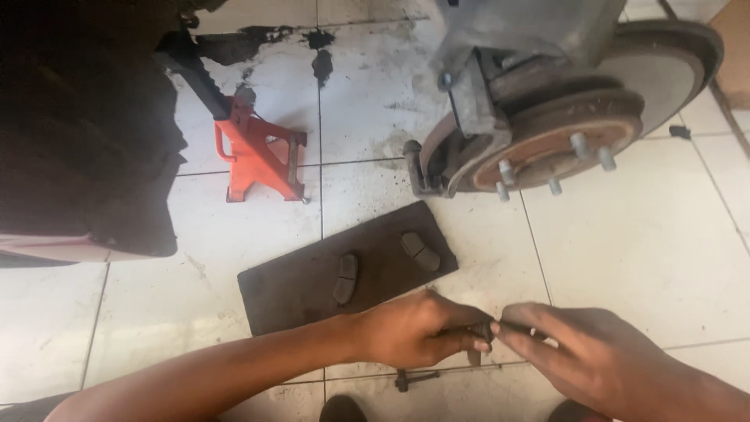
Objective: The person removes old brake pads from the caliper, uses a socket wrench to adjust the caliper piston, and installs new brake pads into the caliper assembly.
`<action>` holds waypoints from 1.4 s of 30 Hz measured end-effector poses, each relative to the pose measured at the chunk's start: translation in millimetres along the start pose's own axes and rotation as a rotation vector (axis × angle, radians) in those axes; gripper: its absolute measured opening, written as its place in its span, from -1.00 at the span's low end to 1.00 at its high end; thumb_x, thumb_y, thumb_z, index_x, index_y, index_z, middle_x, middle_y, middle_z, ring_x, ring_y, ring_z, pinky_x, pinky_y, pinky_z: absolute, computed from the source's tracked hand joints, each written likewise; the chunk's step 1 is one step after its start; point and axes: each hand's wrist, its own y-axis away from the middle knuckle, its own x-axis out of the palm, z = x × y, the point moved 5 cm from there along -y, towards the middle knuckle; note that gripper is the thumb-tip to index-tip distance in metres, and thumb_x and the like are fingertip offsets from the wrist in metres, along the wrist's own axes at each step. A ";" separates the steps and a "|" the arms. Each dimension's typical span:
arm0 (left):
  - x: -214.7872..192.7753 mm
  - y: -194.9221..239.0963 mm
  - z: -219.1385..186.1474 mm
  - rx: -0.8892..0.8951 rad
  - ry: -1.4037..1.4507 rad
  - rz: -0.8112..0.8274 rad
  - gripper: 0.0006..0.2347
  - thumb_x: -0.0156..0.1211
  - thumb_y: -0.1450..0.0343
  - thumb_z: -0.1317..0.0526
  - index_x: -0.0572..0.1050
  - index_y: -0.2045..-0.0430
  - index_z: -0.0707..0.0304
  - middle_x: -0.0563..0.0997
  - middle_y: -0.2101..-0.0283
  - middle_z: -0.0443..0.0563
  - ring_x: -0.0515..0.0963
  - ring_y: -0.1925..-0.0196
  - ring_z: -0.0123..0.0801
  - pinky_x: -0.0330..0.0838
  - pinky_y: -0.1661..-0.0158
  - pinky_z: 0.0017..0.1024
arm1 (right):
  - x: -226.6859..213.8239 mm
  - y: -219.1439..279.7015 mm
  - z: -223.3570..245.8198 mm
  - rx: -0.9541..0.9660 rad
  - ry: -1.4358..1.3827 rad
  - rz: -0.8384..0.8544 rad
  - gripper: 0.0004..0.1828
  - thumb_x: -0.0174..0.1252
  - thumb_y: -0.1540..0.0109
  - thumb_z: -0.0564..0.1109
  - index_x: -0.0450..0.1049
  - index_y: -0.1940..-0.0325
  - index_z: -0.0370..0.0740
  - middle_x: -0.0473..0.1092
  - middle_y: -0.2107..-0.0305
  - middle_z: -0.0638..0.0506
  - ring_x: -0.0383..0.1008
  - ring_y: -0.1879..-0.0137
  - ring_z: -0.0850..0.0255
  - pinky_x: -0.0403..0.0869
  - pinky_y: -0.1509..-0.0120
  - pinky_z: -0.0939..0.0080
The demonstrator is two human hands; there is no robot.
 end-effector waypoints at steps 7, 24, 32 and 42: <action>2.5 1.0 16.1 -0.271 0.384 0.337 -0.56 -0.12 -0.63 0.00 0.41 -0.23 0.42 0.69 0.24 0.16 0.43 0.46 -0.37 0.40 0.39 -0.33 | 0.8 -13.8 -8.7 0.035 -0.075 0.023 -0.48 0.18 -0.14 -0.18 0.41 -0.21 -0.23 0.35 0.00 -0.06 0.62 0.13 0.16 0.62 0.17 0.17; -33.5 116.5 306.6 -1.050 0.360 -0.898 -0.72 0.07 -0.54 0.15 0.61 0.11 0.45 0.52 0.40 0.14 0.42 0.41 -0.30 0.33 0.37 -0.12 | 189.0 -38.3 -48.8 0.967 -0.822 0.675 -0.64 0.06 -0.37 0.13 0.51 0.11 -0.21 0.54 0.52 0.00 0.61 0.41 0.28 0.58 0.24 0.24; -26.4 133.1 375.1 -0.990 -0.081 -0.678 -0.74 0.13 -0.48 0.09 0.63 0.14 0.28 0.71 0.17 0.27 0.69 0.11 -0.04 0.52 0.12 -0.22 | 224.9 -78.7 -80.8 0.965 -0.789 0.583 -0.61 0.10 -0.34 0.13 0.54 0.08 -0.25 0.56 0.47 0.00 0.58 0.35 0.22 0.54 0.21 0.20; -26.2 104.4 336.1 -0.907 -0.038 -0.707 -0.80 0.20 -0.47 0.15 0.47 0.18 0.30 0.64 0.23 0.28 0.64 0.19 0.04 0.52 0.18 -0.12 | 229.9 -113.8 -83.2 0.998 -0.633 0.630 -0.59 0.01 -0.39 0.15 0.48 -0.09 -0.20 0.59 0.38 -0.01 0.67 0.33 0.24 0.52 0.18 0.17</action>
